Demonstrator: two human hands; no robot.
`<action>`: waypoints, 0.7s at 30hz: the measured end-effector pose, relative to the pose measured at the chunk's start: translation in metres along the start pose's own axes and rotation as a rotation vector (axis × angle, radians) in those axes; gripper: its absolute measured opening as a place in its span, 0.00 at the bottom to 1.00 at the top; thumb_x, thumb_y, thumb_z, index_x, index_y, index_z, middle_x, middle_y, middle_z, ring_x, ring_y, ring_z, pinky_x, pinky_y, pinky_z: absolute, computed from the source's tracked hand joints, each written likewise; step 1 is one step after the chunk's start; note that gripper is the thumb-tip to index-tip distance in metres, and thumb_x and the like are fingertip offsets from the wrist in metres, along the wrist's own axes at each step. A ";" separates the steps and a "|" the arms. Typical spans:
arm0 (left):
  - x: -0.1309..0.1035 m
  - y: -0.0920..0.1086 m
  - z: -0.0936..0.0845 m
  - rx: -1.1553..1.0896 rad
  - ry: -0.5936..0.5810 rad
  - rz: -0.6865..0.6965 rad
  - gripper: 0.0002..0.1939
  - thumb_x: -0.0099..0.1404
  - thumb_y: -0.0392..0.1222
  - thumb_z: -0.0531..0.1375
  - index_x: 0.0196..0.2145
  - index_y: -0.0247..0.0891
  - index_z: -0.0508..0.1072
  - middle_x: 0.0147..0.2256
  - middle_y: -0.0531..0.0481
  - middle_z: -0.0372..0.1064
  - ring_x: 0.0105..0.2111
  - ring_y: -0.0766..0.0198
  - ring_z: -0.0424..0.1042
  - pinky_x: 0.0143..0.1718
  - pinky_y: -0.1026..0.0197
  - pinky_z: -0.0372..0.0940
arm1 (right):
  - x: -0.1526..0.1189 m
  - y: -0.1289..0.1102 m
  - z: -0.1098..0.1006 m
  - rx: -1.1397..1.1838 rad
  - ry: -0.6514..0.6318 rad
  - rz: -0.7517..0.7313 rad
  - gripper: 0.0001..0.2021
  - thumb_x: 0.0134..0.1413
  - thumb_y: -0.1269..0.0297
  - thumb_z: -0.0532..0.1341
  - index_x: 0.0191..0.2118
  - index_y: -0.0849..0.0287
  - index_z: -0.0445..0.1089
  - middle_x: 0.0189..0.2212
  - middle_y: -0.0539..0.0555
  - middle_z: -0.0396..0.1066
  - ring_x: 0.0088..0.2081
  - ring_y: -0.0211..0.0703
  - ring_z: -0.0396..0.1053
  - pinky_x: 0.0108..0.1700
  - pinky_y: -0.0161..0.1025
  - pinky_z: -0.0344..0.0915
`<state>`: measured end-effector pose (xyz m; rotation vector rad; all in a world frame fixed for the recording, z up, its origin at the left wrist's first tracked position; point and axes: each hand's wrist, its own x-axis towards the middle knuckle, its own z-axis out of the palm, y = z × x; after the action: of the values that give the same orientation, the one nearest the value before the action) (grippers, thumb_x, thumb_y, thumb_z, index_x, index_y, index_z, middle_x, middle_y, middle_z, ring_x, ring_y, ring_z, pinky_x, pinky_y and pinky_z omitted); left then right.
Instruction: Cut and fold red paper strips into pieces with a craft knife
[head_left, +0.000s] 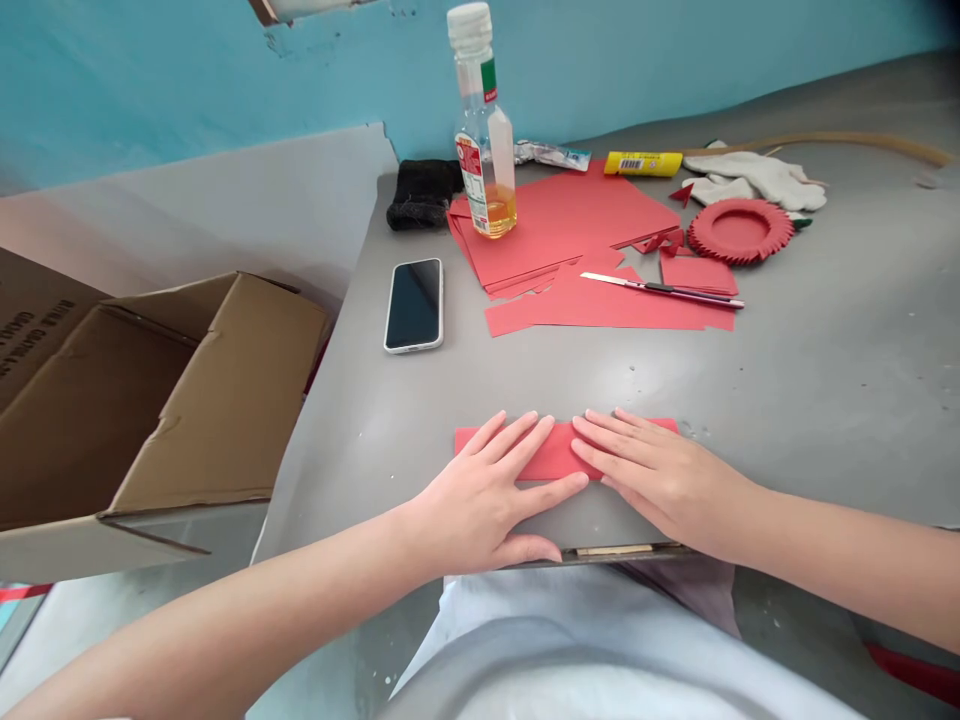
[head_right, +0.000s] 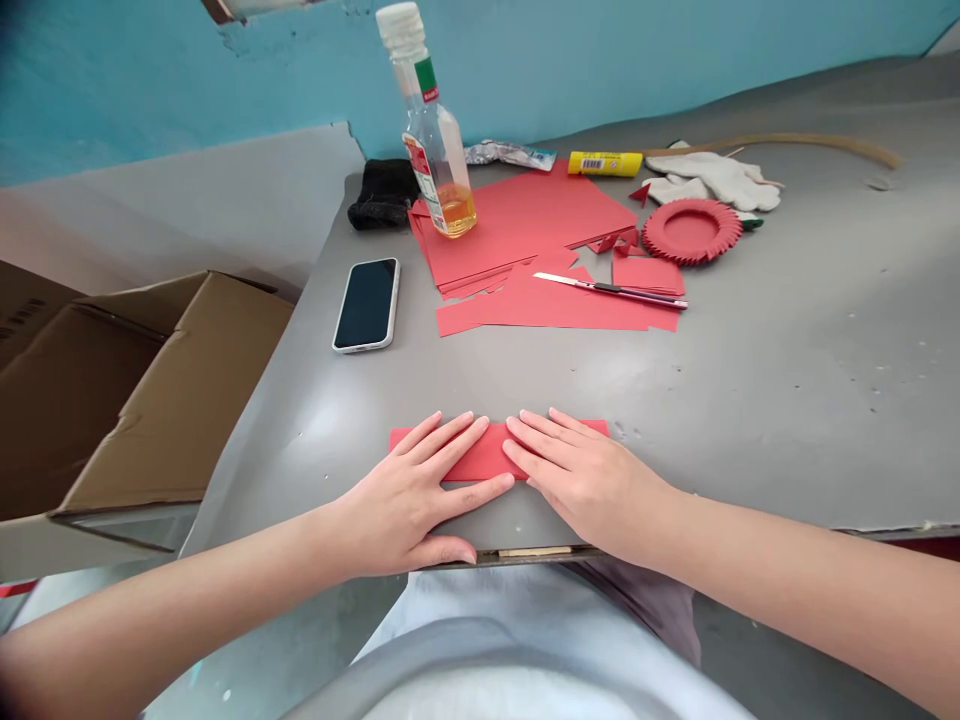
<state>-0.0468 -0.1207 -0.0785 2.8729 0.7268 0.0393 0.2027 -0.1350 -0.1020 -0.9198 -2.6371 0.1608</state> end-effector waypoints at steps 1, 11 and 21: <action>0.000 0.000 0.000 0.000 0.002 0.000 0.36 0.61 0.66 0.45 0.62 0.48 0.49 0.63 0.38 0.39 0.61 0.43 0.43 0.58 0.39 0.41 | 0.001 0.000 -0.001 -0.003 -0.008 0.008 0.19 0.58 0.75 0.51 0.55 0.68 0.61 0.56 0.62 0.58 0.60 0.48 0.52 0.58 0.51 0.57; -0.003 -0.005 0.001 0.013 -0.066 -0.016 0.45 0.59 0.70 0.40 0.64 0.35 0.41 0.64 0.38 0.35 0.63 0.47 0.37 0.60 0.43 0.34 | 0.024 0.000 0.002 -0.045 0.074 -0.079 0.16 0.60 0.71 0.50 0.50 0.72 0.65 0.51 0.63 0.65 0.54 0.46 0.62 0.55 0.45 0.63; -0.029 -0.018 -0.006 -0.007 -0.115 -0.007 0.41 0.57 0.69 0.46 0.63 0.50 0.45 0.64 0.37 0.31 0.62 0.42 0.40 0.58 0.40 0.40 | 0.000 0.026 -0.001 0.010 -0.073 -0.090 0.18 0.61 0.68 0.50 0.55 0.65 0.61 0.57 0.55 0.59 0.58 0.41 0.55 0.59 0.45 0.57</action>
<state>-0.0811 -0.1184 -0.0756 2.8378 0.7127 -0.1235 0.2180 -0.1146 -0.1065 -0.8040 -2.7365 0.1889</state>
